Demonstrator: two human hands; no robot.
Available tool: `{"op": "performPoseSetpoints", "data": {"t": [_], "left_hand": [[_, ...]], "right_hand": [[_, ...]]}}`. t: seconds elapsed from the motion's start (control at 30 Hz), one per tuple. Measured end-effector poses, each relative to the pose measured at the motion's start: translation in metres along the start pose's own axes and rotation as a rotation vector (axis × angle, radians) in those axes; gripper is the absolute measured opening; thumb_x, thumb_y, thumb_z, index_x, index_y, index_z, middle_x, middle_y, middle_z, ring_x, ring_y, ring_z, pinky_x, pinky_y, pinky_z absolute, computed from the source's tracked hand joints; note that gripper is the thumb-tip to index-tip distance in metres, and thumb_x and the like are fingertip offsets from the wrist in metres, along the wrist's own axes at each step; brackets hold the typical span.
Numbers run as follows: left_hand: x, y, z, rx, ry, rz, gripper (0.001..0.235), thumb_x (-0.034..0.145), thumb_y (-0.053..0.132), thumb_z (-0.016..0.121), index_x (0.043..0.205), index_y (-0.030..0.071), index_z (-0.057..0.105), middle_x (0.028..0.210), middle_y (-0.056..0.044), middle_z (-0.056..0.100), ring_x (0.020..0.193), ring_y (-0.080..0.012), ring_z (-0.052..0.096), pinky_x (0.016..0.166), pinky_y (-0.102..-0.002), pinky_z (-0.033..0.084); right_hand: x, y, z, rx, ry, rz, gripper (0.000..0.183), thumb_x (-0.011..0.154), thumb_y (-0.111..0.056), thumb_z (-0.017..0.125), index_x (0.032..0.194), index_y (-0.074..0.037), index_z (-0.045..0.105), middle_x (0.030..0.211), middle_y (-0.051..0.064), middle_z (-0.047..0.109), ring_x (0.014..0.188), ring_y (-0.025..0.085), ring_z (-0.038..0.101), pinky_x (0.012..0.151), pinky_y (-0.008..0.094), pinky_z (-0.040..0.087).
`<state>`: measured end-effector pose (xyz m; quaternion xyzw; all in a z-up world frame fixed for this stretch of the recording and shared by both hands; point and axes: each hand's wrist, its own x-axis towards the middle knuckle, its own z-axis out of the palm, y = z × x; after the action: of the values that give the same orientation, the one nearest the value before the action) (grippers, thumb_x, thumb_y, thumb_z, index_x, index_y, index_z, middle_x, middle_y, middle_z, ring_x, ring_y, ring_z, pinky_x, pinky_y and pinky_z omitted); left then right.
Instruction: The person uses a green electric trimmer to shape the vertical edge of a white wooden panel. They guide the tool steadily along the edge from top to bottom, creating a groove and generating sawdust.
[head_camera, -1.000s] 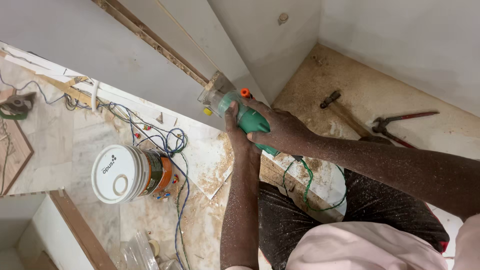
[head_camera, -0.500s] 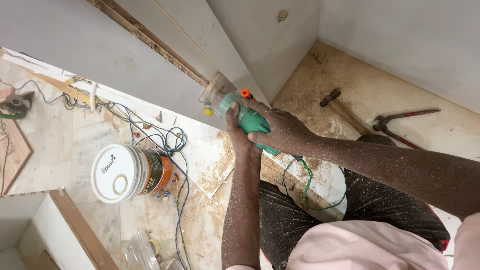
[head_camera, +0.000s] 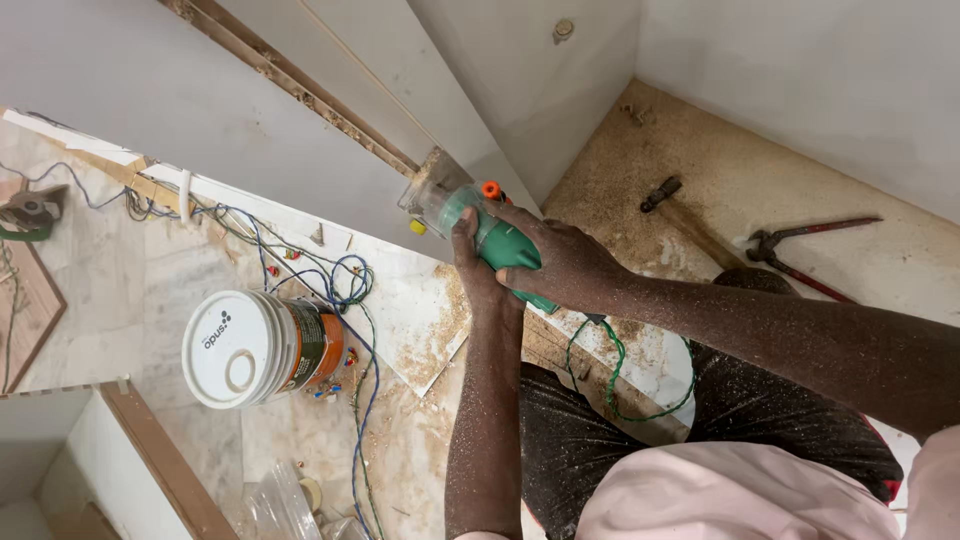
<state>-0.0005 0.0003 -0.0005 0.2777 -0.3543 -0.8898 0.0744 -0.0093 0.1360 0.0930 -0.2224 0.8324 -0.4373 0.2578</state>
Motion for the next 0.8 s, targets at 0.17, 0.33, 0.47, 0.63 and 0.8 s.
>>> {"op": "performPoseSetpoints", "data": {"t": [0.17, 0.33, 0.47, 0.63, 0.8], "left_hand": [[0.0, 0.0, 0.001, -0.029, -0.008, -0.008, 0.074, 0.086, 0.046, 0.066, 0.141, 0.001, 0.045, 0.115, -0.021, 0.06, 0.105, -0.0322, 0.066, 0.088, -0.048, 0.06], [-0.002, 0.001, 0.001, -0.044, 0.004, -0.035, 0.072, 0.085, 0.046, 0.067, 0.139, 0.002, 0.048, 0.114, -0.018, 0.061, 0.104, -0.0306, 0.066, 0.086, -0.047, 0.06], [0.001, -0.002, -0.001, -0.036, -0.016, -0.014, 0.072, 0.086, 0.047, 0.067, 0.138, 0.001, 0.048, 0.113, -0.018, 0.061, 0.101, -0.0298, 0.067, 0.084, -0.047, 0.061], [0.003, -0.005, -0.005, -0.044, -0.003, -0.018, 0.072, 0.085, 0.049, 0.068, 0.137, 0.003, 0.049, 0.112, -0.017, 0.062, 0.1, -0.0281, 0.068, 0.082, -0.045, 0.061], [0.005, -0.006, -0.007, -0.051, -0.003, -0.017, 0.071, 0.087, 0.048, 0.069, 0.136, 0.001, 0.049, 0.11, -0.016, 0.062, 0.097, -0.0276, 0.067, 0.081, -0.043, 0.061]], "right_hand": [[-0.002, -0.006, -0.002, -0.02, -0.019, 0.045, 0.092, 0.09, -0.039, 0.068, 0.164, -0.025, 0.015, 0.129, 0.023, 0.059, 0.112, 0.033, 0.069, 0.089, 0.045, 0.062], [0.0, -0.003, 0.0, -0.026, -0.002, 0.026, 0.093, 0.088, -0.039, 0.068, 0.164, -0.025, 0.016, 0.129, 0.022, 0.059, 0.111, 0.033, 0.069, 0.088, 0.046, 0.062], [0.002, 0.003, 0.003, -0.016, 0.007, -0.021, 0.092, 0.089, -0.041, 0.069, 0.163, -0.023, 0.016, 0.132, 0.023, 0.058, 0.112, 0.036, 0.068, 0.089, 0.047, 0.061], [0.003, 0.006, 0.004, -0.027, 0.027, -0.059, 0.093, 0.089, -0.04, 0.072, 0.162, -0.023, 0.017, 0.135, 0.024, 0.056, 0.116, 0.037, 0.066, 0.09, 0.048, 0.06], [0.004, 0.005, 0.004, -0.036, -0.009, 0.012, 0.094, 0.089, -0.04, 0.07, 0.163, -0.026, 0.015, 0.134, 0.023, 0.057, 0.115, 0.035, 0.067, 0.09, 0.047, 0.062]]}}
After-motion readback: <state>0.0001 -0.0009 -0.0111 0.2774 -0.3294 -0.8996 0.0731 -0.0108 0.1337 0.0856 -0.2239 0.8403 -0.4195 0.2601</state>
